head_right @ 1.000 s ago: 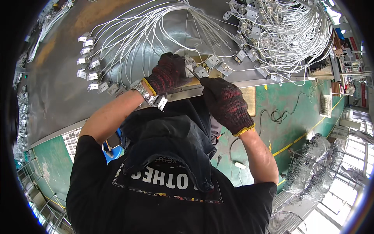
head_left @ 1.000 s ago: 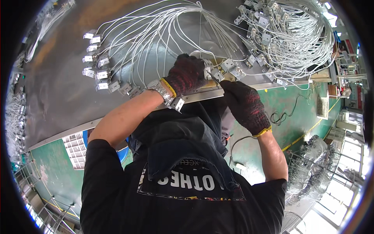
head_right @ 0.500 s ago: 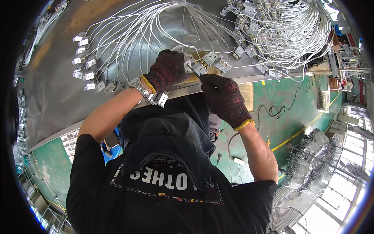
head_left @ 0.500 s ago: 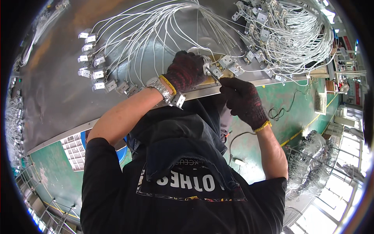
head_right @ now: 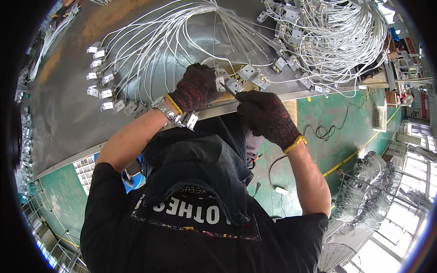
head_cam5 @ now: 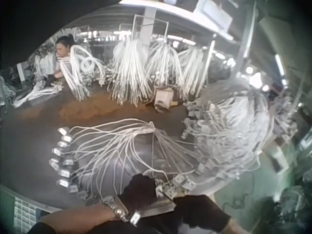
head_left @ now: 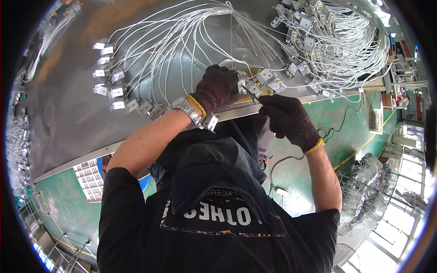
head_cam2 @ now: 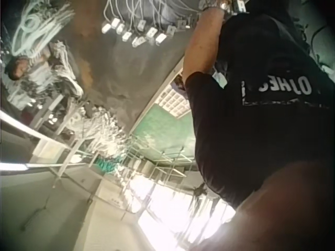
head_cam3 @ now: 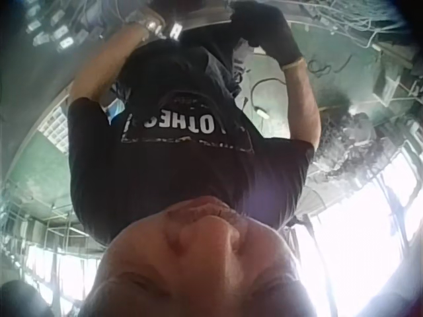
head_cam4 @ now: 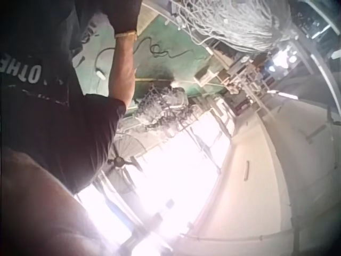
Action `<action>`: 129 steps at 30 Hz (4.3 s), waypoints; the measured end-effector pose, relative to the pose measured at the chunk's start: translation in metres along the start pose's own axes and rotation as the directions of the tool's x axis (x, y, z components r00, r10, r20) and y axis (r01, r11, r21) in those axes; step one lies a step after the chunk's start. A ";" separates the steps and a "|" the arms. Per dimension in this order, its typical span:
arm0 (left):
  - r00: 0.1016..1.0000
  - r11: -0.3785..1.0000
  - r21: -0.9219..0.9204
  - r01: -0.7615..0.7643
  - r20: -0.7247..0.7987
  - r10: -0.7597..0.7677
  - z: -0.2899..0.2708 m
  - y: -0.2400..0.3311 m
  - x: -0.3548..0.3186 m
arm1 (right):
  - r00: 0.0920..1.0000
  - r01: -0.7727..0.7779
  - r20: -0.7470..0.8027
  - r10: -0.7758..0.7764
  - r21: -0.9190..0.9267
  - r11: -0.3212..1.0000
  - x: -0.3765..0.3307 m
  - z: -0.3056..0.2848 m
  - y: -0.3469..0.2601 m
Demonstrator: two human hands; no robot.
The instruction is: Assembling electronic cable harnesses by connecting wires to components on a metal plate.
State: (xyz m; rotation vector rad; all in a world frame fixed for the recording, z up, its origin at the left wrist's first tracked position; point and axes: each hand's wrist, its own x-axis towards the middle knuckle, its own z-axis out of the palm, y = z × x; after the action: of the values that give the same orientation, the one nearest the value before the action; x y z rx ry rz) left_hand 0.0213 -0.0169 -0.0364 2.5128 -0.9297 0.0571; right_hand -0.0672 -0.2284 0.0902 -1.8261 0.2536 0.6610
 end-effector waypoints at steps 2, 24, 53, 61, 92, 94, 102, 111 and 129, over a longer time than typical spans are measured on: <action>0.999 1.000 -0.016 -0.021 -0.043 0.020 0.004 -0.004 -0.001 | 1.000 0.006 0.003 -0.006 -0.001 1.000 0.002 0.000 -0.002; 0.997 0.998 -0.021 0.051 0.062 -0.050 -0.012 -0.003 0.002 | 0.918 0.364 -0.192 -0.346 0.066 0.929 0.017 0.031 0.072; 0.876 0.839 0.378 -0.390 0.434 0.212 -0.038 0.005 0.040 | 0.902 0.354 -0.354 -0.247 0.277 0.893 0.056 0.067 0.094; 0.871 0.809 0.325 -0.491 0.198 0.449 -0.029 -0.009 0.037 | 0.848 0.385 -0.467 -0.249 0.221 0.896 0.063 0.087 0.109; 0.973 0.934 0.297 -0.198 0.174 0.151 -0.047 -0.019 0.019 | 0.815 0.461 -0.444 -0.372 0.109 0.880 0.078 0.090 0.075; 0.969 0.919 0.310 -0.245 0.099 0.225 -0.047 -0.020 0.018 | 0.744 0.532 -0.416 -0.524 -0.108 0.840 0.078 0.089 0.079; 0.965 0.913 0.314 -0.261 0.092 0.244 -0.029 -0.030 0.021 | 0.795 0.392 -0.479 -0.371 -0.061 0.918 0.070 0.080 0.069; 0.947 0.947 0.273 -0.171 0.311 0.082 -0.049 -0.012 0.032 | 0.819 0.396 -0.483 -0.310 0.085 0.914 0.085 0.083 0.077; 0.938 0.966 -0.213 0.146 0.341 -0.066 -0.056 -0.006 0.050 | 0.751 0.439 -0.546 -0.371 -0.007 0.899 0.070 0.073 0.069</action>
State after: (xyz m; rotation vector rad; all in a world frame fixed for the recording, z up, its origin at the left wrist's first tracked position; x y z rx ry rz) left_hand 0.0705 -0.0191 0.0207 2.3817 -0.8632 -0.4985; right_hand -0.0662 -0.1752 -0.0201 -1.8320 0.2432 -0.1881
